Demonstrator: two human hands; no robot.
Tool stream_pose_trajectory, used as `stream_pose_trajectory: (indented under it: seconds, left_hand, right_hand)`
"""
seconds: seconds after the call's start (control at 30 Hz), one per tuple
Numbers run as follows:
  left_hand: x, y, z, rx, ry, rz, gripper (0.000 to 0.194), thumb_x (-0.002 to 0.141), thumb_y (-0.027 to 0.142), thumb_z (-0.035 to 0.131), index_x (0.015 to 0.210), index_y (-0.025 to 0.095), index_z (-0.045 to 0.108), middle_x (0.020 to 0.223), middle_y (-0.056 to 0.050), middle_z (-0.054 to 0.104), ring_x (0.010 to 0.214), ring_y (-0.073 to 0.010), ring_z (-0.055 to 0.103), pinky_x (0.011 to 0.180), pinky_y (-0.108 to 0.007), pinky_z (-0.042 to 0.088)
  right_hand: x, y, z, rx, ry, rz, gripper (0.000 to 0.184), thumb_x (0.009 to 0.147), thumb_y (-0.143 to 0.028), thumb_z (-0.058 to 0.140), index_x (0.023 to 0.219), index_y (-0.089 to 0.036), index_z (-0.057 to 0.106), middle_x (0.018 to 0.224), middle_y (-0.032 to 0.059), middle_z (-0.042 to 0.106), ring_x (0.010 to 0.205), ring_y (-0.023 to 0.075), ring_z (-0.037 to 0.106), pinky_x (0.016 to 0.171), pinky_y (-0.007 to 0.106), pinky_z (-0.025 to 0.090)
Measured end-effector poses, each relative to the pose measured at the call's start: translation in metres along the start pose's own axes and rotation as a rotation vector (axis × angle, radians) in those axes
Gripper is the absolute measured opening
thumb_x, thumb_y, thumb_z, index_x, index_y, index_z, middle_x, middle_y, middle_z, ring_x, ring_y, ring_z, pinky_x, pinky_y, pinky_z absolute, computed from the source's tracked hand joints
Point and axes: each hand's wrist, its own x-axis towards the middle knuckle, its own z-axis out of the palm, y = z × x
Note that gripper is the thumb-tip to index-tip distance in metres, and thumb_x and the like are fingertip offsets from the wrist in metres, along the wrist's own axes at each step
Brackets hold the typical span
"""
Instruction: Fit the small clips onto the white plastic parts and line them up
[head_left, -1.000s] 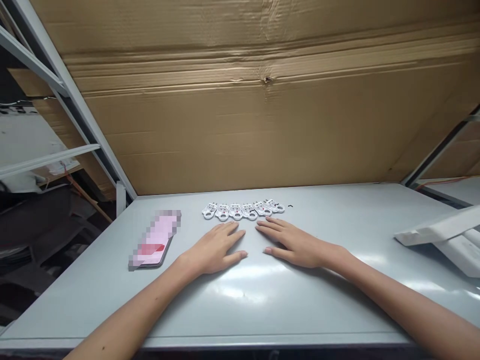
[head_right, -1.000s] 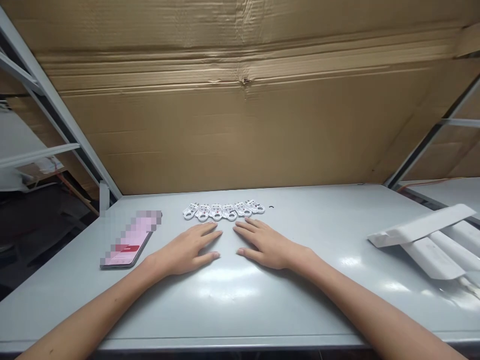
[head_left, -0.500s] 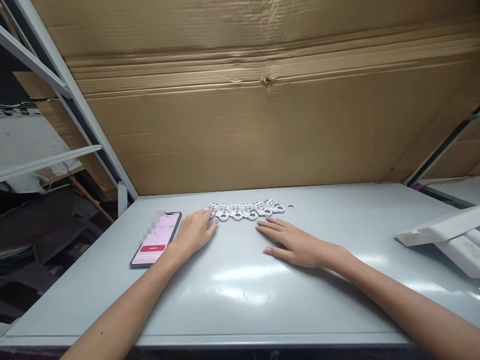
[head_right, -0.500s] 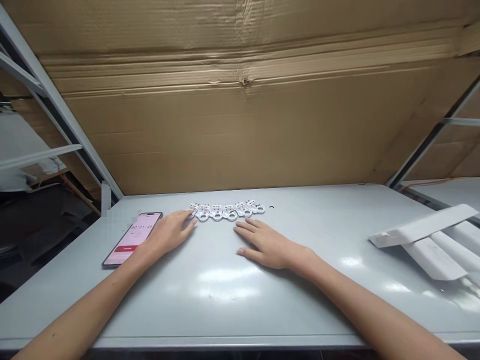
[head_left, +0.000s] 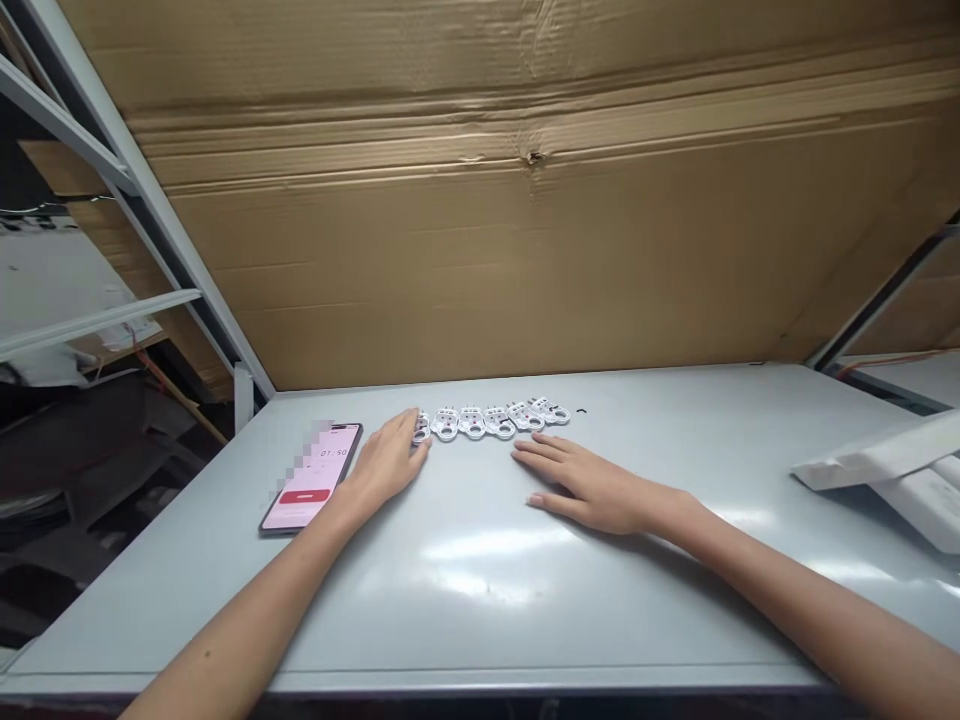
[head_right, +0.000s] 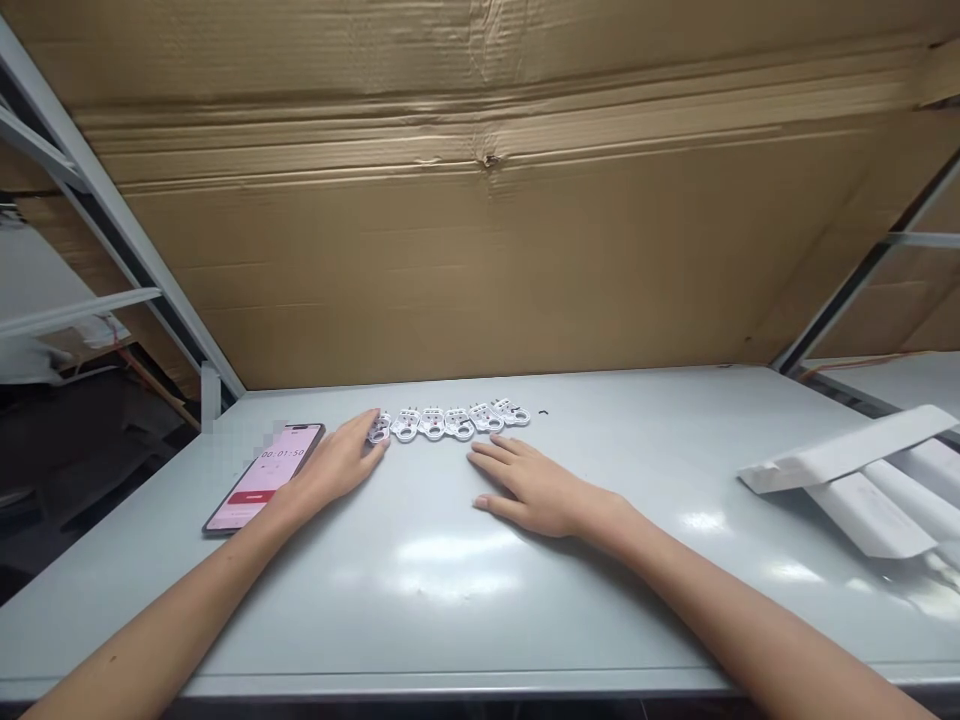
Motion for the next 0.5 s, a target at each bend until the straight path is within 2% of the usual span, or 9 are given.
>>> stream_pose_trajectory:
  seconds: [0.1,0.23,0.4,0.5]
  left_hand:
    - [0.001,-0.002,0.0,-0.012,-0.021,-0.039,0.038,0.097,0.033,0.042,0.132,0.017,0.048,0.13,-0.014,0.058,0.12,-0.0308,0.057,0.093,-0.039,0.047]
    - [0.0,0.0,-0.006,0.032,0.034,-0.071,0.045,0.095,0.036,0.048,0.136,0.017,0.046,0.125,-0.014,0.059,0.116,-0.0318,0.058,0.087,-0.039,0.049]
    - [-0.009,0.023,-0.01,-0.094,0.132,0.091,0.058,0.089,0.044,0.061,0.138,0.018,0.045,0.127,-0.013,0.06,0.117,-0.0312,0.057,0.095,-0.041,0.047]
    - [-0.015,0.043,-0.002,-0.183,0.117,0.212,0.063,0.086,0.046,0.066,0.139,0.019,0.045,0.129,-0.013,0.06,0.119,-0.0311,0.056,0.1,-0.043,0.045]
  right_hand:
    - [0.0,-0.001,-0.001,-0.007,0.004,-0.014,0.068,0.096,-0.062,0.035,0.15,-0.02,0.039,0.154,0.0114,0.04,0.144,0.0348,0.028,0.116,0.053,0.028]
    - [0.0,-0.001,-0.002,0.005,-0.004,-0.003,0.071,0.096,-0.063,0.035,0.15,-0.017,0.039,0.155,0.0127,0.038,0.145,0.0357,0.027,0.116,0.054,0.027]
    - [0.0,0.0,-0.001,0.019,0.015,-0.003,0.07,0.095,-0.063,0.036,0.149,-0.019,0.04,0.154,0.0123,0.04,0.144,0.0365,0.029,0.115,0.055,0.029]
    - [0.0,-0.002,-0.003,0.009,0.046,-0.038,0.068,0.095,-0.062,0.037,0.148,-0.02,0.042,0.152,0.0121,0.043,0.142,0.0351,0.033,0.114,0.053,0.03]
